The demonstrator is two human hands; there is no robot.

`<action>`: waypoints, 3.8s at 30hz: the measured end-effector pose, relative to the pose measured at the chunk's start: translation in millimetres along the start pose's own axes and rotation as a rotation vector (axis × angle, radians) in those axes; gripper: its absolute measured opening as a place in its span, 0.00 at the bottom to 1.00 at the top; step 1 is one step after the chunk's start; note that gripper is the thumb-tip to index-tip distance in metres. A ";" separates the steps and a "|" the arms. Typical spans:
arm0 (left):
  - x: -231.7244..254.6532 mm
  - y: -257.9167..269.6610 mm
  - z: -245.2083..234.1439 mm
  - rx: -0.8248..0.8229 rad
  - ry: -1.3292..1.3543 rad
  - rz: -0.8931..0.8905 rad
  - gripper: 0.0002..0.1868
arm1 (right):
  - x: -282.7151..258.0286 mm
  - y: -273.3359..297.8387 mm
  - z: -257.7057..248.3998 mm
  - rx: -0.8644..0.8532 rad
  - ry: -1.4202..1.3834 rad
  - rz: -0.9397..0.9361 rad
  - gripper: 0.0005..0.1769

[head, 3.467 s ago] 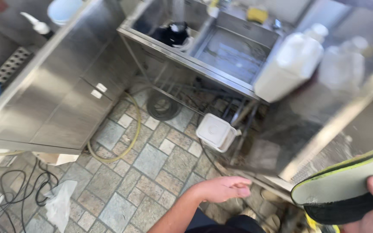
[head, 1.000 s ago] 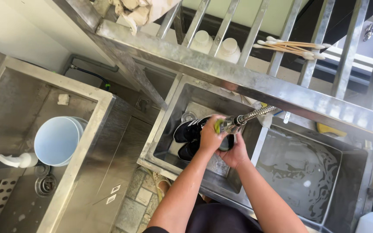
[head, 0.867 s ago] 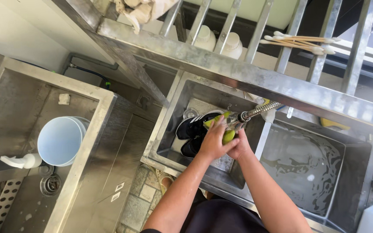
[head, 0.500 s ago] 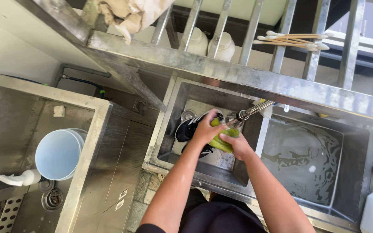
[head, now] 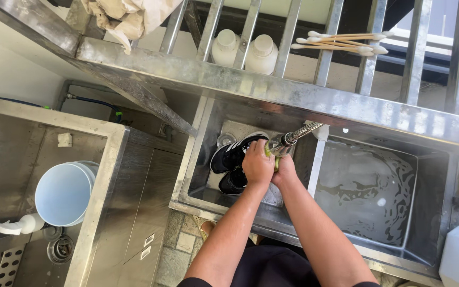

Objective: The person cleans a pair of black and white sneakers using a cloth, a pressure washer, and a sink faucet. They wipe the shoes, spray them with water, and rinse them thoroughly in a sink.

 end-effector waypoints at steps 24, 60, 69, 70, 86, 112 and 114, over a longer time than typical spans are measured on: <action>-135.6 -13.1 81.4 -0.592 0.864 -0.352 0.38 | -74.0 30.1 18.9 0.155 1.052 -0.181 0.10; -59.9 -32.3 -21.8 -0.493 0.216 0.029 0.22 | 2.2 63.6 2.6 -0.222 0.651 0.435 0.52; -41.8 -33.1 -52.4 -0.447 0.391 0.080 0.21 | 5.3 48.9 36.9 -0.173 0.606 0.248 0.32; -45.8 -32.3 -52.4 -0.435 0.434 0.088 0.20 | 2.2 47.4 36.4 -0.189 0.652 0.226 0.31; -80.6 1.3 42.5 -0.918 0.579 -0.169 0.60 | -51.2 90.5 -11.1 -0.129 0.512 0.031 0.36; -62.4 19.3 -110.9 -0.832 0.096 -0.164 0.64 | -31.7 54.9 -0.5 -0.241 0.461 0.262 0.53; -61.5 19.1 -113.6 -0.847 0.101 -0.153 0.62 | -32.7 54.2 -4.4 -0.246 0.486 0.252 0.52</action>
Point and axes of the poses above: each hand's wrist, its own y-axis away from the middle knuckle, its own z-axis out of the palm, x = y × z, the point moved 8 cm from there along -y, towards the middle knuckle, and after that the axes turned 15 degrees about -x, right-handed, at the moved point
